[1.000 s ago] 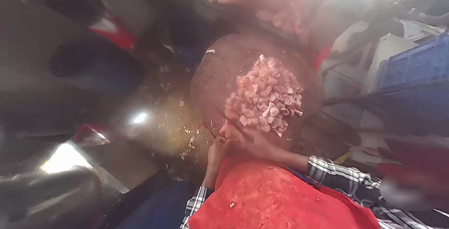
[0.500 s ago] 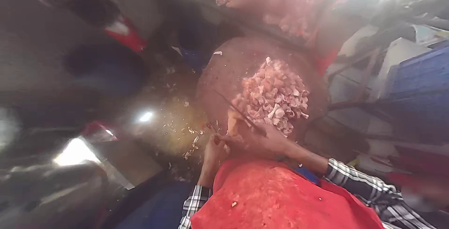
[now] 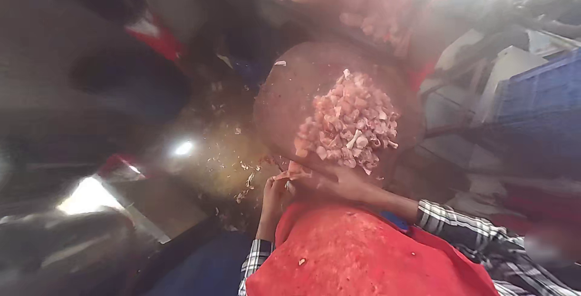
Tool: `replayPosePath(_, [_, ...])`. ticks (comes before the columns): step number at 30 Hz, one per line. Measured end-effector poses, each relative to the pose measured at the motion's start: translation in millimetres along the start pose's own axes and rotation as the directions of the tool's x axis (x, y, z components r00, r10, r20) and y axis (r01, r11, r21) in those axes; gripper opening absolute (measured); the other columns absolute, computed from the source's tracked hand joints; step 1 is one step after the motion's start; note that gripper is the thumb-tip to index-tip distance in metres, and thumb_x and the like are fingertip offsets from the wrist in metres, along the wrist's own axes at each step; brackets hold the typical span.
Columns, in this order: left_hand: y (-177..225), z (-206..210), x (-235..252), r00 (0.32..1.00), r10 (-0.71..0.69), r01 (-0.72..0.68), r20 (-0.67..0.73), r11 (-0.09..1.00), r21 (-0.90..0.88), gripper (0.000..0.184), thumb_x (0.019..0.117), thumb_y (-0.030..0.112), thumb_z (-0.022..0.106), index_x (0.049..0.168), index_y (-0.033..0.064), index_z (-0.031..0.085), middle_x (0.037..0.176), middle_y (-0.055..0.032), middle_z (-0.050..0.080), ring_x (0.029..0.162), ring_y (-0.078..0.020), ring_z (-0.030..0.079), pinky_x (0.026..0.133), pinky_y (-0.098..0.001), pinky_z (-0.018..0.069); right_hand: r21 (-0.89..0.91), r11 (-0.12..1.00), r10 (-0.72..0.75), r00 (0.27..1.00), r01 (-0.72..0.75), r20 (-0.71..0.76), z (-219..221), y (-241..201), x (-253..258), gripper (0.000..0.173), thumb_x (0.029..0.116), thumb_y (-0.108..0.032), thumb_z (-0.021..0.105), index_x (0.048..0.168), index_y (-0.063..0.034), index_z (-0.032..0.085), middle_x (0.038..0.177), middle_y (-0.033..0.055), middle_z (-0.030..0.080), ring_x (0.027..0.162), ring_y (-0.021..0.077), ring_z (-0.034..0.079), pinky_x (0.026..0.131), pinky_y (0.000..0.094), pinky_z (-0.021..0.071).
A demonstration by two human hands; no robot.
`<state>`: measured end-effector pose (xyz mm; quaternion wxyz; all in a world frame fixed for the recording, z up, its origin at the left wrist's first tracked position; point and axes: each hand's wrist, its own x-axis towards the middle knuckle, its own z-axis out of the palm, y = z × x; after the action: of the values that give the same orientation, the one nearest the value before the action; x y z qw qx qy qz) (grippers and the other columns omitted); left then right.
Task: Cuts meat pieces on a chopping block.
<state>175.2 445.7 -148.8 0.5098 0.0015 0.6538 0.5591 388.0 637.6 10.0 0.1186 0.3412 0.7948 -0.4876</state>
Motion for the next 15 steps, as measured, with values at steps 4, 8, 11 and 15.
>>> replayPosePath(4, [4, 4, -1, 1.0, -0.011, 0.011, -0.001, 1.0, 0.009, 0.033, 0.1034, 0.026, 0.054, 0.126, 0.0017, 0.053, 0.087, -0.0117, 0.067, 0.063, -0.0166, 0.059, 0.057, -0.0341, 0.0524, -0.069, 0.998, 0.009, 0.995, -0.002, 0.101, 14, 15, 17, 0.047, 0.1026, -0.055, 0.048, 0.103, -0.0116, 0.067, 0.084, 0.0095, 0.065, 0.08, 0.0246, 0.066, 0.075, 0.0526, 0.0545])
replayPosePath(8, [9, 6, -2, 0.999, -0.037, 0.037, -0.017, 0.999, -0.006, 0.028, 0.1055, 0.025, 0.049, 0.123, 0.0026, 0.054, 0.086, -0.0104, 0.067, 0.061, -0.0157, 0.059, 0.055, -0.0328, 0.0519, -0.223, 0.961, 0.193, 0.973, -0.162, 0.124, 9, 28, 24, 0.056, 0.1007, -0.062, 0.045, 0.108, -0.0098, 0.065, 0.093, 0.015, 0.068, 0.091, 0.034, 0.068, 0.08, 0.062, 0.054])
replayPosePath(11, [0, 3, -8, 0.998, -0.055, 0.056, 0.012, 0.998, -0.042, 0.031, 0.1085, 0.025, 0.043, 0.129, 0.0027, 0.052, 0.096, -0.0125, 0.07, 0.066, -0.0169, 0.062, 0.058, -0.034, 0.0538, -0.082, 0.993, 0.093, 0.991, -0.086, 0.095, 11, -13, 3, 0.05, 0.103, -0.059, 0.044, 0.11, -0.0149, 0.066, 0.087, 0.0087, 0.066, 0.083, 0.0251, 0.066, 0.077, 0.0528, 0.0547])
replayPosePath(15, [5, 8, -8, 0.998, -0.02, 0.02, 0.052, 1.0, -0.004, 0.032, 0.1059, 0.026, 0.045, 0.125, 0.0025, 0.057, 0.086, -0.0096, 0.066, 0.063, -0.0153, 0.058, 0.057, -0.0332, 0.052, 0.136, 0.968, 0.168, 0.948, -0.21, 0.269, 45, 18, 18, 0.047, 0.1067, -0.049, 0.045, 0.115, -0.0067, 0.066, 0.084, 0.0107, 0.062, 0.074, 0.0221, 0.061, 0.071, 0.0473, 0.0523])
